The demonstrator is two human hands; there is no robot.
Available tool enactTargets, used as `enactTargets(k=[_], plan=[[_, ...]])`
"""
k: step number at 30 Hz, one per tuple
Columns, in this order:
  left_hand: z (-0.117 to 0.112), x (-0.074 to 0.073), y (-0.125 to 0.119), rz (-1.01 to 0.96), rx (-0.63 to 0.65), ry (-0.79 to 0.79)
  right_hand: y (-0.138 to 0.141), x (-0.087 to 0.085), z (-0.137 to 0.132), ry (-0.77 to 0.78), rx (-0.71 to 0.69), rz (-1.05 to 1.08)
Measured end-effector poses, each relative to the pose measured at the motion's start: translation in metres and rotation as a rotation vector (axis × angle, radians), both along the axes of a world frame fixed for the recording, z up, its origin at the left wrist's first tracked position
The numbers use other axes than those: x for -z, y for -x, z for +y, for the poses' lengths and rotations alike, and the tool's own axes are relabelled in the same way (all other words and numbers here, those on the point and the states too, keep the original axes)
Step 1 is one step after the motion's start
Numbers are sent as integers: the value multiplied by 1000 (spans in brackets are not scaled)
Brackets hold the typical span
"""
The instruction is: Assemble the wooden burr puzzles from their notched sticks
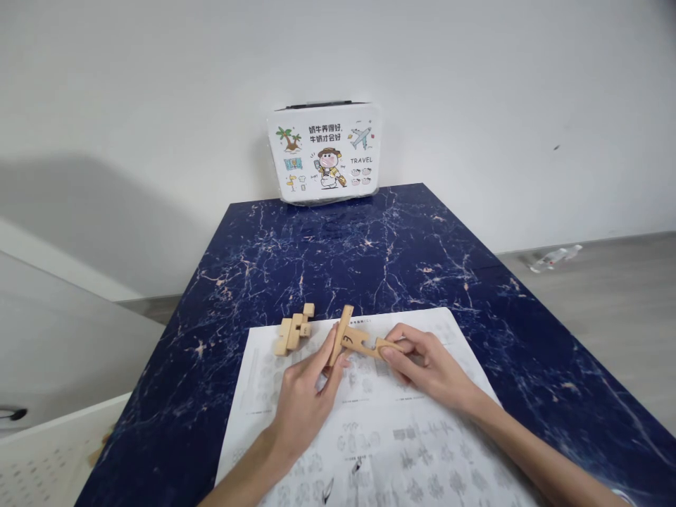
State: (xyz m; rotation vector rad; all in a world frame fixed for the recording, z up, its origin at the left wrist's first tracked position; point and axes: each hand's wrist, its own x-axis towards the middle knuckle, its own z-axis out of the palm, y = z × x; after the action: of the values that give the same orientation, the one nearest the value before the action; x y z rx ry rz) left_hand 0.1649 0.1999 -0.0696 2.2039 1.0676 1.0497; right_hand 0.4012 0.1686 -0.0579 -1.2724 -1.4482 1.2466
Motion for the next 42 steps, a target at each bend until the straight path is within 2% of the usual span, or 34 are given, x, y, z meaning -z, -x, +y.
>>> enactTargets(k=[5, 9, 15, 20, 26, 34, 38, 42], plan=[[1, 0, 0, 78, 30, -173, -1, -1, -2, -2, 21, -19], [1, 1, 0, 118, 30, -240, 0, -2, -4, 3, 34, 1], [-1, 1, -1, 158, 6, -242, 7, -1, -7, -39, 64, -19], [-3, -2, -4, 160, -2, -255, 13, -1, -8, -15, 62, -28], [-1, -5, -3, 147, 77, -257, 11, -2, -6, 15, 39, 4], [0, -5, -2, 125, 85, -253, 14, 0, -10, -41, 75, -34], [0, -4, -3, 131, 81, -300, 18, 2, -12, -58, 84, -36], [-3, -2, -7, 153, 168, -404, 23, 6, -15, -68, 47, -4]])
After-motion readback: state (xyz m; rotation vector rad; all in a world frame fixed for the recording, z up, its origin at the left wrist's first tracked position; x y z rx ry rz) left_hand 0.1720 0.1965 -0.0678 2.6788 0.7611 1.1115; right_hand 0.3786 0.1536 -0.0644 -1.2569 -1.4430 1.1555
